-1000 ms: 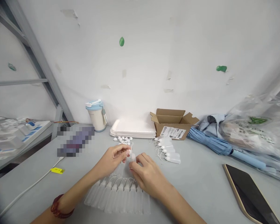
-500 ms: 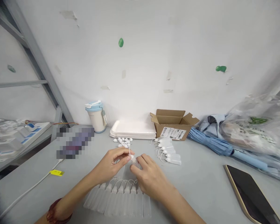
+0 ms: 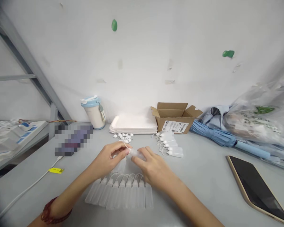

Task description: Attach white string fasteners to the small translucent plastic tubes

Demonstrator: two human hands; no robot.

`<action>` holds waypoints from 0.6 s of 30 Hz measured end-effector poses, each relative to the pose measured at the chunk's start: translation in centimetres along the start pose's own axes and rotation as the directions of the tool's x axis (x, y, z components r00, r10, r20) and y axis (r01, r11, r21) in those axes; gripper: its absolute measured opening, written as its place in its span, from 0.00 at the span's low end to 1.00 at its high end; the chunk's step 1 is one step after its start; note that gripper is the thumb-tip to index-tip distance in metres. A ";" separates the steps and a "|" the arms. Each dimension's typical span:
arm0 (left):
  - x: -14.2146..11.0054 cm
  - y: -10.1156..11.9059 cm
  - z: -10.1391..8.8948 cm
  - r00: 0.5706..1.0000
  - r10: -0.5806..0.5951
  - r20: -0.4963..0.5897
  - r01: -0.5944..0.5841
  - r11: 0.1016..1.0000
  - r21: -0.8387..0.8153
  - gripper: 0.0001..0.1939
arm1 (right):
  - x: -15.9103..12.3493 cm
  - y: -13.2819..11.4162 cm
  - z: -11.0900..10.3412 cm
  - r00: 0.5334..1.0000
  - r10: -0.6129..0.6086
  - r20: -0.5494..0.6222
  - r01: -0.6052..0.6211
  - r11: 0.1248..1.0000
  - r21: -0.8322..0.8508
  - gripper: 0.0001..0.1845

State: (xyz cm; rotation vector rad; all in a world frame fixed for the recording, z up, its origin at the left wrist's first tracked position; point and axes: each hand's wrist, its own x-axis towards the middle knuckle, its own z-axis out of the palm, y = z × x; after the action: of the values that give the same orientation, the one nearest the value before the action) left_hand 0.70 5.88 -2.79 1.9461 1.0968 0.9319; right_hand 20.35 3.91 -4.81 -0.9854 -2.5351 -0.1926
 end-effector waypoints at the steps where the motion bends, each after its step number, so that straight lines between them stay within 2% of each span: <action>1: 0.0 0.0 0.0 1.000 -0.005 -0.004 0.005 1.000 -0.015 0.09 | 0.0 0.0 -0.1 1.000 0.015 -0.011 -0.015 0.999 0.028 0.24; 4: 0.2 0.0 -0.1 1.000 -0.017 0.007 0.018 0.996 -0.084 0.09 | 0.1 0.0 -0.4 0.997 0.062 -0.039 -0.057 0.992 0.113 0.23; 7: 0.3 0.0 0.0 0.999 -0.036 0.033 0.041 0.986 -0.160 0.09 | 0.2 -0.1 -0.5 0.992 0.118 -0.043 -0.102 0.955 0.279 0.17; 12: 0.4 -0.1 0.2 0.992 -0.111 0.060 0.121 0.971 -0.205 0.10 | 0.1 -0.2 -0.7 0.964 0.263 0.034 -0.239 0.806 0.541 0.08; 18: 0.6 -0.1 0.3 0.943 -0.246 0.223 0.299 0.922 -0.246 0.19 | 0.1 0.0 -1.1 0.925 0.351 0.147 -0.350 0.633 0.691 0.08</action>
State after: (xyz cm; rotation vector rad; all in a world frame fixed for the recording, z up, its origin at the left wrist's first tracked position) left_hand 1.16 6.37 -2.86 1.5687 1.0345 0.6905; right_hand 20.65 3.68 -3.81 -1.0883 -2.0337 0.8476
